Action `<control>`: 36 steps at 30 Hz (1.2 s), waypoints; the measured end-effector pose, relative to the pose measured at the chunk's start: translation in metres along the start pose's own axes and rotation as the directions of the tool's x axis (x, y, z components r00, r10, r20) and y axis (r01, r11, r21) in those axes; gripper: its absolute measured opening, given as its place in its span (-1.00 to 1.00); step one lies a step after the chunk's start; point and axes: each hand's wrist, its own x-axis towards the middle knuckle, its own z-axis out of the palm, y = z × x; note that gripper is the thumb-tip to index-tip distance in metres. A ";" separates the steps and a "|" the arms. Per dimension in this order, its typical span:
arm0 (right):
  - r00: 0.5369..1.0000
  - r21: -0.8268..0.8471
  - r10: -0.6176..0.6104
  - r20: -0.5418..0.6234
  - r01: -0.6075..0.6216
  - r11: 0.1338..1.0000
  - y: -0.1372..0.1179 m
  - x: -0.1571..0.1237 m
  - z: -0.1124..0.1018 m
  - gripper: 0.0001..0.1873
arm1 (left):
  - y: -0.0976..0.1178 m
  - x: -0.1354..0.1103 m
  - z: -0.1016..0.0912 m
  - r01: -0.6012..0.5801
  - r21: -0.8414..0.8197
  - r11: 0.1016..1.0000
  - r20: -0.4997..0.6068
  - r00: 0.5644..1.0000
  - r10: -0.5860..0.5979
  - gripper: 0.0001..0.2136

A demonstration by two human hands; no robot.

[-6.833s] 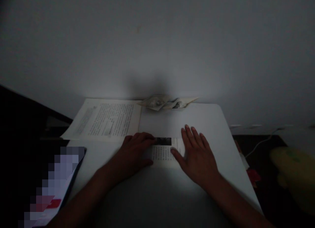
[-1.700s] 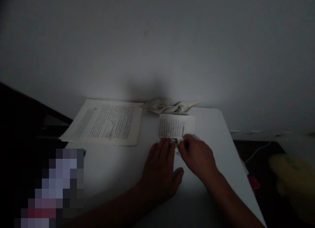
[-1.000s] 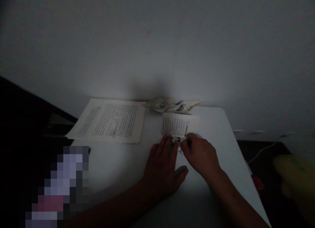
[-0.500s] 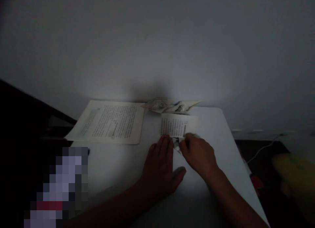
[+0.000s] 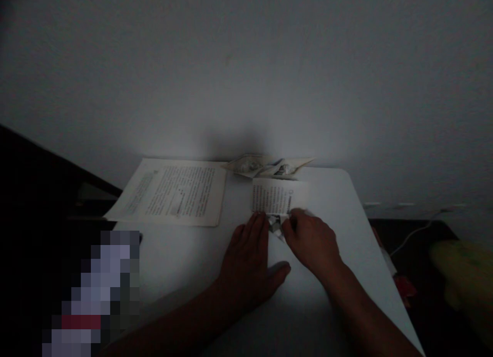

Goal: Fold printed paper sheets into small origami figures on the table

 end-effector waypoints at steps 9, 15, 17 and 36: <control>1.000 -0.012 -0.006 -0.015 0.006 1.000 0.001 0.000 0.000 -0.74 | -0.002 0.005 -0.012 -0.020 0.022 1.000 0.026 0.999 0.019 -0.28; 1.000 0.008 -0.012 -0.013 0.012 1.000 0.002 -0.001 0.000 -0.74 | -0.002 0.007 -0.012 -0.026 0.072 0.997 0.036 0.999 0.024 -0.27; 1.000 0.007 -0.009 -0.013 0.009 1.000 0.002 -0.002 0.000 -0.74 | -0.001 0.006 -0.013 -0.024 0.090 0.996 0.043 0.999 0.020 -0.28; 1.000 0.016 -0.007 -0.004 0.007 1.000 0.002 -0.002 0.001 -0.74 | -0.011 0.003 -0.016 0.062 0.079 0.995 -0.013 0.998 -0.061 -0.33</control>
